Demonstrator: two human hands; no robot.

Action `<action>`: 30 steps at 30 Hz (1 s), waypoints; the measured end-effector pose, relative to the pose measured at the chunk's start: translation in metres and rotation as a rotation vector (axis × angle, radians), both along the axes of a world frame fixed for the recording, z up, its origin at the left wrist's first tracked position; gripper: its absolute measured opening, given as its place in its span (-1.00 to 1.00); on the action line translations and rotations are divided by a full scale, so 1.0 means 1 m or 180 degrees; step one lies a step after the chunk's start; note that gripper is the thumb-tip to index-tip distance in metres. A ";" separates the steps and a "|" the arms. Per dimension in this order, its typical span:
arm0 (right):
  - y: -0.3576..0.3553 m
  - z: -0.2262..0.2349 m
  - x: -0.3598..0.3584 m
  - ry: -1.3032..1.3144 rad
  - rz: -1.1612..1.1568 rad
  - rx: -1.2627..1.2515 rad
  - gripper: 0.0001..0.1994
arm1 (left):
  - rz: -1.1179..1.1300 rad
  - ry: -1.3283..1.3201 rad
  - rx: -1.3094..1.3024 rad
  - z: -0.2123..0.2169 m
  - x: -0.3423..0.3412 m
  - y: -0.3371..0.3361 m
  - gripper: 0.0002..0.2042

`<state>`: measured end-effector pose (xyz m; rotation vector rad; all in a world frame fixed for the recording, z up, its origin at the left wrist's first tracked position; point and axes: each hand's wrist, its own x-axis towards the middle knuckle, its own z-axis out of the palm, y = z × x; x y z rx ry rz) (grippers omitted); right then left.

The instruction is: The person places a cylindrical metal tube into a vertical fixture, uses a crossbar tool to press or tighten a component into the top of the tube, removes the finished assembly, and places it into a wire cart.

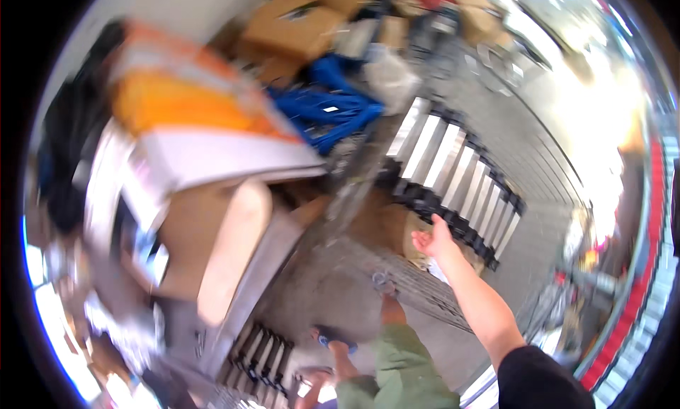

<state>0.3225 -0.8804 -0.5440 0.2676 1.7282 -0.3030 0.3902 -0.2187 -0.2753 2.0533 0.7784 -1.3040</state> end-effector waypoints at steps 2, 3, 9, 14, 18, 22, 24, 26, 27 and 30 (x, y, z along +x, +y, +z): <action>-0.001 0.014 0.018 -0.1211 0.0159 0.0045 -0.48 | 0.0234 0.0113 -0.0255 -0.003 0.001 -0.001 -0.65; -0.021 -0.022 0.004 -0.2141 0.0027 0.0080 -0.49 | 0.0231 0.0155 -0.0460 -0.028 -0.011 0.046 -0.80; -0.109 -0.128 -0.014 -0.1102 -0.0656 -0.0785 -0.60 | -0.0271 -0.0743 -0.0229 -0.044 0.014 0.070 -0.74; -0.152 -0.006 0.004 -0.0306 0.1340 -0.1789 -0.60 | -0.0558 -0.1113 0.0414 -0.063 0.055 0.116 -0.64; 0.032 0.163 0.075 0.0398 0.3359 -0.4592 -0.73 | -0.0967 -0.1884 0.1500 -0.191 0.066 0.239 -0.41; 0.313 0.271 0.162 0.0698 0.6027 -0.3796 -0.69 | -0.0181 -0.0754 0.1724 -0.312 0.071 0.330 -0.17; 0.404 0.267 0.178 0.0132 0.6642 -0.3560 -0.69 | 0.0174 -0.0295 0.1462 -0.323 0.110 0.339 -0.14; 0.447 0.243 0.183 -0.0569 0.6763 -0.3504 -0.60 | 0.0169 -0.0197 0.1440 -0.329 0.121 0.342 -0.18; 0.485 0.247 0.204 -0.0404 0.6755 -0.3276 -0.60 | 0.0147 -0.0180 0.1589 -0.344 0.116 0.343 -0.19; 0.532 0.239 0.257 -0.0393 0.7167 -0.2788 -0.53 | -0.0116 -0.0152 0.2350 -0.413 0.070 0.342 -0.26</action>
